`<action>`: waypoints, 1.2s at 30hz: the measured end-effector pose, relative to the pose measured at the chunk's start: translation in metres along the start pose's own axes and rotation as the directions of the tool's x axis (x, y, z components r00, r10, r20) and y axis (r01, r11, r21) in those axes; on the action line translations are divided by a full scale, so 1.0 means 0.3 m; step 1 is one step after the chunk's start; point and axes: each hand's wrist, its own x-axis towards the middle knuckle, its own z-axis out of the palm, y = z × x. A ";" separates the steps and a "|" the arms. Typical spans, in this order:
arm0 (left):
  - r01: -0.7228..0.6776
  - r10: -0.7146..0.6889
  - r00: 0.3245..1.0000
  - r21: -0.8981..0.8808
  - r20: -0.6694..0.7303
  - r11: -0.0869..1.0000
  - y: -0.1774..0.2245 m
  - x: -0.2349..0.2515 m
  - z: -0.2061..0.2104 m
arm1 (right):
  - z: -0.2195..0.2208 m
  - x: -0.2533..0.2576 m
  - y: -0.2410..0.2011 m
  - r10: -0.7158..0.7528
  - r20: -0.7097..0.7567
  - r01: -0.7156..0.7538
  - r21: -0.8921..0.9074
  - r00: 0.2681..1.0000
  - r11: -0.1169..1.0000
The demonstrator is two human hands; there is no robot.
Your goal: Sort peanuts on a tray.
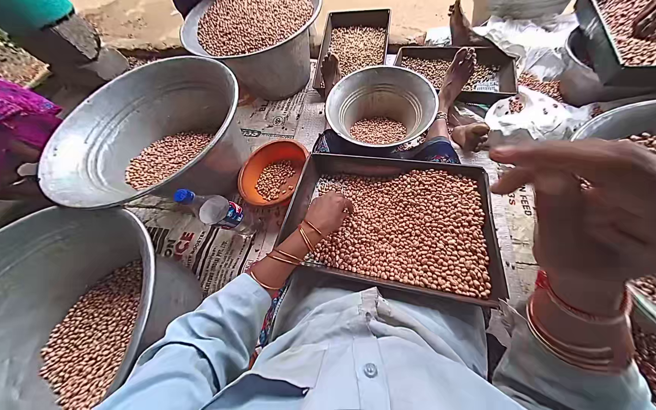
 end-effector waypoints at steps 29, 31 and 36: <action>0.081 -0.064 0.989 0.125 -0.130 0.989 0.023 -0.005 0.037 | 0.551 -0.246 0.473 0.575 0.523 -0.602 -0.141 0.628 0.786; 0.101 -0.084 0.989 0.141 -0.125 0.985 0.032 -0.010 0.043 | 0.529 -0.230 0.479 0.678 0.442 -0.752 -0.011 0.587 0.659; 0.223 -0.221 0.975 0.155 -0.035 0.962 0.057 -0.002 0.037 | 0.579 -0.257 0.432 0.507 0.600 -0.594 -0.065 0.619 0.802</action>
